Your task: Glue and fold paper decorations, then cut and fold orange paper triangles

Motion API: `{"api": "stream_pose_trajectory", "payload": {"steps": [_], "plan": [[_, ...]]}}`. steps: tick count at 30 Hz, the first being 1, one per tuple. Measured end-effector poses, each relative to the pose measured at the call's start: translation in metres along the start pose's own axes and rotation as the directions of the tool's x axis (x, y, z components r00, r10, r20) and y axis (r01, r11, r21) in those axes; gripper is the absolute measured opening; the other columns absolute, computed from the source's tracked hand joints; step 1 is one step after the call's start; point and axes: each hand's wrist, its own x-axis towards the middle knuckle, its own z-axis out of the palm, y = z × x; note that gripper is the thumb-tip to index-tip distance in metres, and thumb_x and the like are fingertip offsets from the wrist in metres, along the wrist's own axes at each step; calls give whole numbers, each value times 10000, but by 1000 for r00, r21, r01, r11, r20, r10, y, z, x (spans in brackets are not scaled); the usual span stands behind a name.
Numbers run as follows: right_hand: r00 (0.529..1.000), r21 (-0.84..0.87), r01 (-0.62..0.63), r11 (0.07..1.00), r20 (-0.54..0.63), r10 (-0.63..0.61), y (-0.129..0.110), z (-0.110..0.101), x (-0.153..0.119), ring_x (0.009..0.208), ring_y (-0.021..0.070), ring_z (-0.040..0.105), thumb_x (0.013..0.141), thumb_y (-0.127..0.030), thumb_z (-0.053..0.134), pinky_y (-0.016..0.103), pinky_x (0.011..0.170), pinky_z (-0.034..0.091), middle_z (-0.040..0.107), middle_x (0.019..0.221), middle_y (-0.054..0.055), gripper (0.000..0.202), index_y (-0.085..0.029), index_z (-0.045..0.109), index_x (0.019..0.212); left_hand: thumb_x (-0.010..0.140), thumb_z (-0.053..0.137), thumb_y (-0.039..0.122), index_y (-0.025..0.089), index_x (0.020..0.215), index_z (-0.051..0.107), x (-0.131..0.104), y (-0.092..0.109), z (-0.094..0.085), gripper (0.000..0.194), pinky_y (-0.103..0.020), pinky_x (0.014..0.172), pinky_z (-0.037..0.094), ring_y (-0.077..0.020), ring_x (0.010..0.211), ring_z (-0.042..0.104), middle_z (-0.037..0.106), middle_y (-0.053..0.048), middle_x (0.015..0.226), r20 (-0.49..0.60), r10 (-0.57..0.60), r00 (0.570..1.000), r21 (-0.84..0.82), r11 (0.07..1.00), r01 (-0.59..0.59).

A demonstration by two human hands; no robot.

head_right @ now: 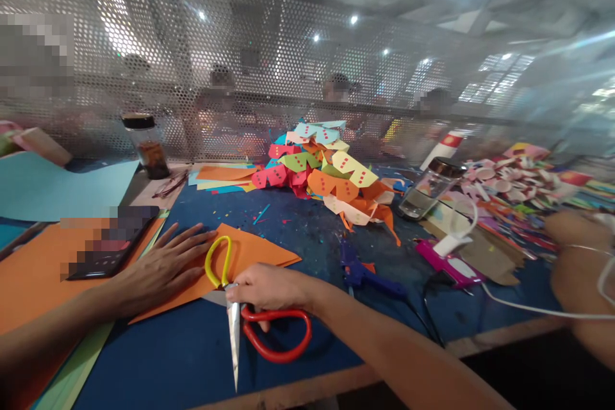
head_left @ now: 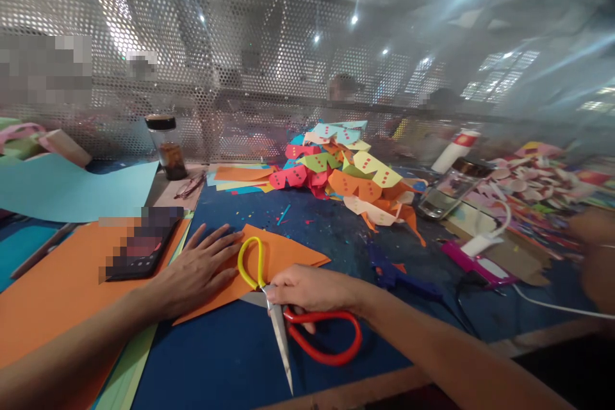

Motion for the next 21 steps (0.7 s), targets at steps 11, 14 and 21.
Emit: {"api": "stream_pose_trajectory", "payload": {"steps": [11,14,21], "plan": [[1000,1,-9,1000,-8,9,1,-5,-7,360,30,420,1019,-311,462,169,472,339,446,526,-97,279,-166,543,794,1057,366,458,362,1549,322,5,7,3,503,-557,1260,130,-258,1525,268,411,33,1602,-79,56,995,48,997,-53],[999,-8,-31,999,-18,31,4,-8,-9,362,40,431,1026,-335,459,168,455,323,443,503,-95,293,-170,534,796,1061,352,464,356,1548,322,8,8,2,501,-548,1262,131,-247,1529,257,399,31,1609,-81,56,995,45,998,-52],[1000,-8,-28,1000,-7,28,9,-9,-8,371,47,441,1028,-341,455,172,467,334,453,493,-89,292,-158,561,826,1040,395,522,415,1551,288,-2,-3,3,532,-567,1259,99,-255,1535,239,354,71,1627,-50,46,998,68,997,-43]]}}
